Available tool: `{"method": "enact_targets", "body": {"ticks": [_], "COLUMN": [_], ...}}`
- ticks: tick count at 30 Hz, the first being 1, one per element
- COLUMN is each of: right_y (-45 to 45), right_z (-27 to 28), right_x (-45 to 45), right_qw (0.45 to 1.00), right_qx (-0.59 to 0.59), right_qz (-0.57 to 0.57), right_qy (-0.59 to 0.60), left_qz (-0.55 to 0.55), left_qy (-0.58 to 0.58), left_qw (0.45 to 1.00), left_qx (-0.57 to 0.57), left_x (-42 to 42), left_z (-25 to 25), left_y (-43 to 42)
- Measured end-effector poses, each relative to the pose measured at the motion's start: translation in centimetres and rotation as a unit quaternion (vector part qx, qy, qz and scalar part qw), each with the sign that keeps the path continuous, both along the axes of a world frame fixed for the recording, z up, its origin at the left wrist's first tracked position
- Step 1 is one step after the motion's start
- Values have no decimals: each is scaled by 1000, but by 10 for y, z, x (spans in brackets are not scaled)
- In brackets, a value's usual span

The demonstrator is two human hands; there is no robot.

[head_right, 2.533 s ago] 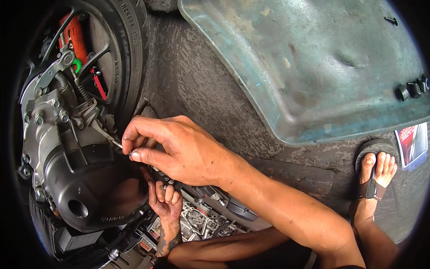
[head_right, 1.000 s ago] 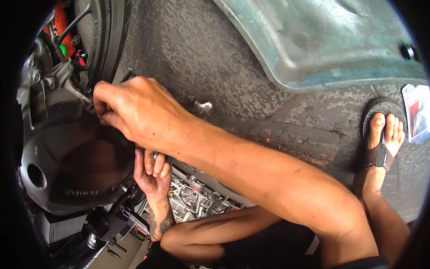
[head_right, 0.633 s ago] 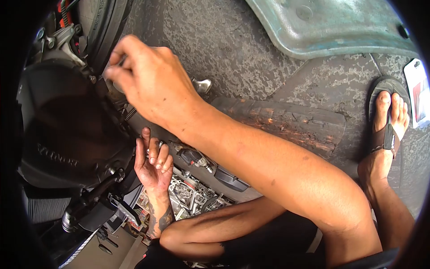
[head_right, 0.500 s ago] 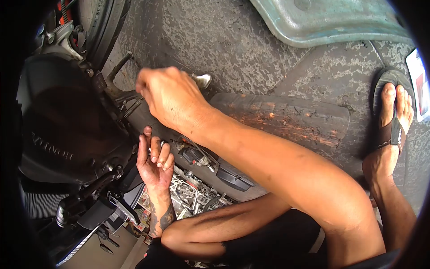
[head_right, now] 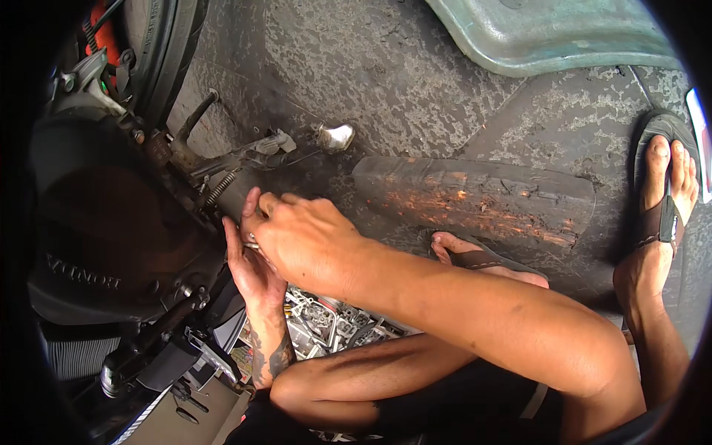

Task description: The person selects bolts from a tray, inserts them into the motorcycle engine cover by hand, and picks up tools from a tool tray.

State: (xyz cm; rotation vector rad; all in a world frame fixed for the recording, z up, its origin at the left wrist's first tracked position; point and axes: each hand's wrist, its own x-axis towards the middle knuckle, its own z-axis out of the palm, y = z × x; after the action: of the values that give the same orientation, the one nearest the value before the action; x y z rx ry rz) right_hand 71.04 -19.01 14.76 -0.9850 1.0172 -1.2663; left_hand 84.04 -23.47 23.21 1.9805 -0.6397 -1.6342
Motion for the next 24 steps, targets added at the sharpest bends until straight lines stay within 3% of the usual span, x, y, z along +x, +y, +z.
{"method": "enact_targets", "body": {"ticks": [5, 7, 11, 14, 17, 21, 24], "right_y": [-18, -39, -75, -89, -95, -96, -97], "right_z": [-10, -18, -10, -8, -9, -10, -11], "right_x": [6, 17, 35, 47, 38, 46, 43], "right_qw": [998, 996, 997, 1000, 993, 996, 986], "right_qx": [50, 85, 44, 18, 39, 34, 73], "right_qz": [8, -32, -67, -4, 75, 57, 120], "right_qy": [-41, -18, 1, -23, -83, -56, -95], "left_qz": [-23, -63, 56, 107, 91, 81, 94], "left_qy": [-129, -45, -79, 14, 65, 55, 38], "left_qw": [991, 997, 994, 993, 989, 990, 988], "left_qx": [-20, -29, -59, -53, -93, -100, -113], "left_x": [-13, -6, 13, 37, 50, 59, 61], "left_z": [-9, -4, -2, -1, -2, -6, -11], "left_y": [1, -1, -13, -20, -24, -22, -22]}}
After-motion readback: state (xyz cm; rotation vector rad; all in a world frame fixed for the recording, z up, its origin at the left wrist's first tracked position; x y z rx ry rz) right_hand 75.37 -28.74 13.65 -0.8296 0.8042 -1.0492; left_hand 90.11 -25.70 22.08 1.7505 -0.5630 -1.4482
